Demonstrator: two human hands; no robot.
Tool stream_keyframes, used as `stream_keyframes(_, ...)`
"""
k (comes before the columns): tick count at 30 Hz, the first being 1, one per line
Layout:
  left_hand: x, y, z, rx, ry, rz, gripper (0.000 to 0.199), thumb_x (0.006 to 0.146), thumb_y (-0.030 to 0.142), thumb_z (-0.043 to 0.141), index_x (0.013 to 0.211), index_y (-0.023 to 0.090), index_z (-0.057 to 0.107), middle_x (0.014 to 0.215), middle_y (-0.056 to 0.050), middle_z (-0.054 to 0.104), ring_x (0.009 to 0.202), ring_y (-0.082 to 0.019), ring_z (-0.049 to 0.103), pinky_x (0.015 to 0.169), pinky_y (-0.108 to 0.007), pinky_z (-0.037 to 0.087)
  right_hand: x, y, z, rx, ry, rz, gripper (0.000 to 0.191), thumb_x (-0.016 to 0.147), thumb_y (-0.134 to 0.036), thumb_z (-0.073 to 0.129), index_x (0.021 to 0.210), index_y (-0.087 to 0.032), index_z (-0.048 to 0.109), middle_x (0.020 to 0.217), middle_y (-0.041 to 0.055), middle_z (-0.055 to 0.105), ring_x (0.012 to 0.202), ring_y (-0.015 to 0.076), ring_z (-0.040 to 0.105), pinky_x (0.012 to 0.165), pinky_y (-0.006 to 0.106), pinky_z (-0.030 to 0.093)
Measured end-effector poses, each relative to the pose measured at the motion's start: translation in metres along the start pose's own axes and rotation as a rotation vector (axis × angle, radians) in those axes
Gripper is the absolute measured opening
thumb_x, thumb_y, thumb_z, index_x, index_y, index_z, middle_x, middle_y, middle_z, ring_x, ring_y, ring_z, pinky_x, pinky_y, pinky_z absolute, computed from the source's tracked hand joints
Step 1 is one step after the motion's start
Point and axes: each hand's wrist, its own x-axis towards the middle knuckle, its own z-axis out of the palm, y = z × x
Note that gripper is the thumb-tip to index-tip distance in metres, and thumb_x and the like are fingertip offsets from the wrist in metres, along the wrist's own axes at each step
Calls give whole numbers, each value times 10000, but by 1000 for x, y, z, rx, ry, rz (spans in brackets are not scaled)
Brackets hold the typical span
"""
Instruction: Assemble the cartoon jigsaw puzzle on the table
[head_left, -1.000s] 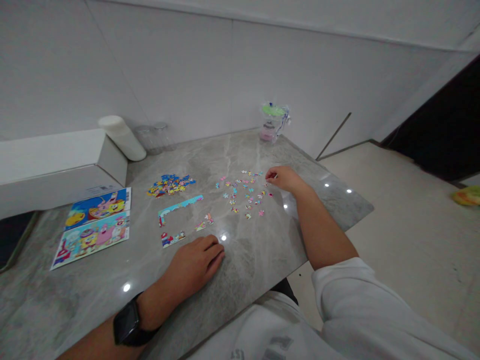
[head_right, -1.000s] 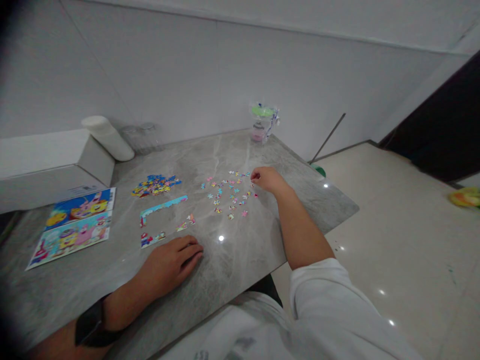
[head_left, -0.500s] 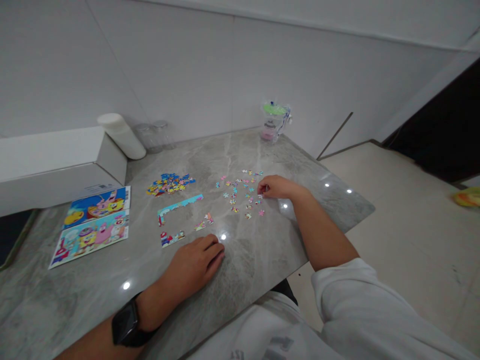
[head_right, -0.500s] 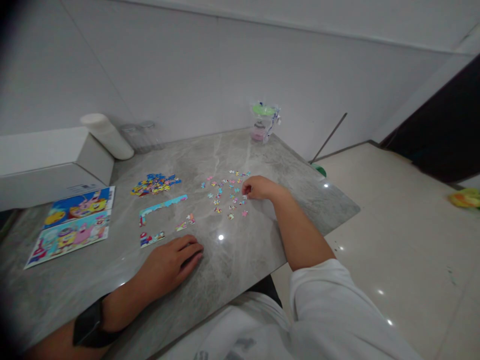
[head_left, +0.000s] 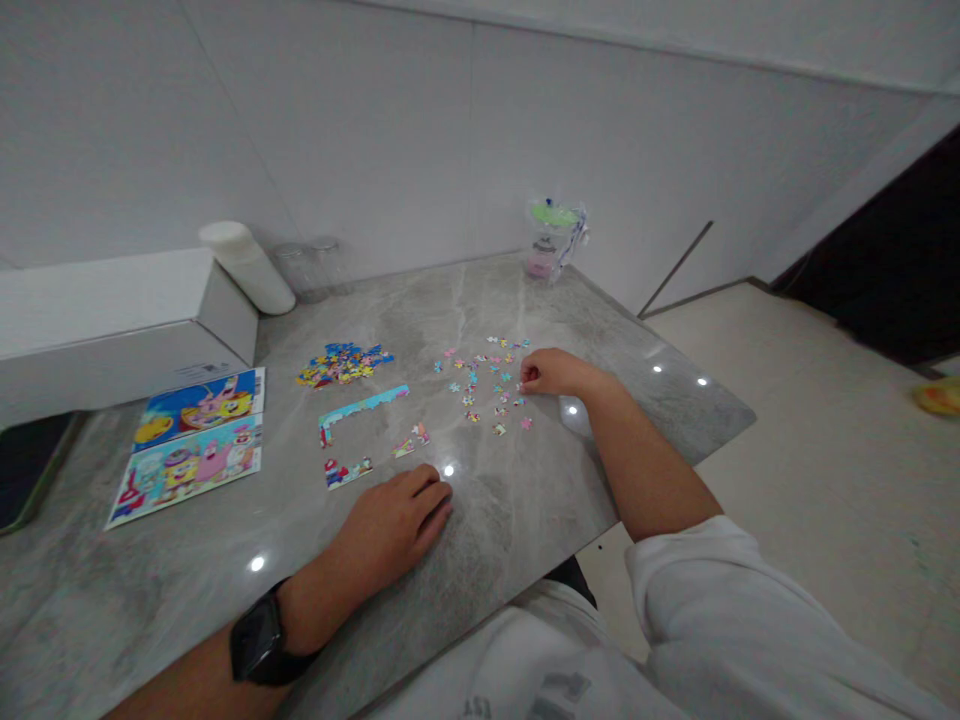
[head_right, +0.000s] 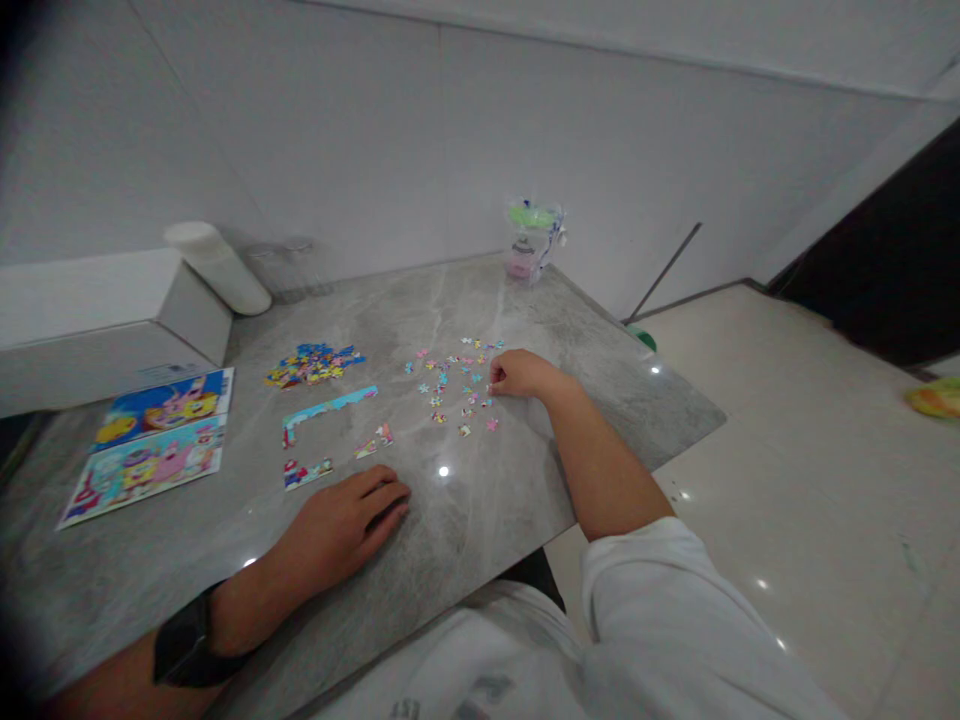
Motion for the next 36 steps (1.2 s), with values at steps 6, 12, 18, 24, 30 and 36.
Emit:
stream_keyframes(6, 0, 1, 0, 9, 11, 2, 259, 1092, 312, 483, 1189, 215, 703, 1191, -91, 699, 979, -214, 700, 851, -356, 598, 0, 6, -7, -33, 172, 59, 156, 970, -265, 681, 999, -197, 818, 1043, 106, 806, 937, 235, 710, 817, 316, 478)
stream_keyframes(12, 0, 0, 1, -2, 13, 2, 266, 1096, 311, 471, 1198, 211, 696, 1203, -90, 693, 987, -216, 697, 857, -366, 598, 3, 9, -6, -19, 235, 65, 184, 951, -192, 669, 1058, -209, 818, 1075, 101, 791, 984, 235, 697, 874, 321, 487)
stream_keyframes(18, 0, 0, 0, -11, 16, 2, 239, 1081, 290, 496, 1188, 211, 694, 1188, -89, 692, 983, -216, 704, 853, -356, 597, 5, 8, -2, -9, 223, 28, 233, 932, -156, 663, 1096, -215, 818, 1070, 98, 786, 990, 234, 694, 902, 325, 489)
stream_keyframes(24, 0, 1, 0, -24, 8, -8, 237, 1081, 295, 494, 1190, 219, 690, 1195, -88, 688, 980, -216, 702, 848, -353, 591, 8, 4, 2, -22, 189, -4, 307, 924, -112, 618, 1133, -213, 819, 1113, 101, 786, 983, 227, 697, 893, 314, 493)
stream_keyframes(30, 0, 1, 0, -14, -13, -19, 232, 1084, 308, 491, 1184, 226, 684, 1200, -85, 684, 998, -216, 698, 850, -342, 585, 5, 5, 3, -3, 102, -77, 244, 867, -135, 737, 1082, -213, 820, 1103, 88, 791, 1000, 233, 708, 877, 309, 495)
stream_keyframes(36, 1, 2, -2, -21, 1, -22, 233, 1087, 308, 484, 1178, 233, 684, 1193, -86, 685, 996, -214, 694, 857, -341, 584, 6, 2, 8, 3, 28, -122, 212, 847, -141, 746, 1028, -231, 809, 1084, 75, 786, 1009, 226, 702, 873, 303, 496)
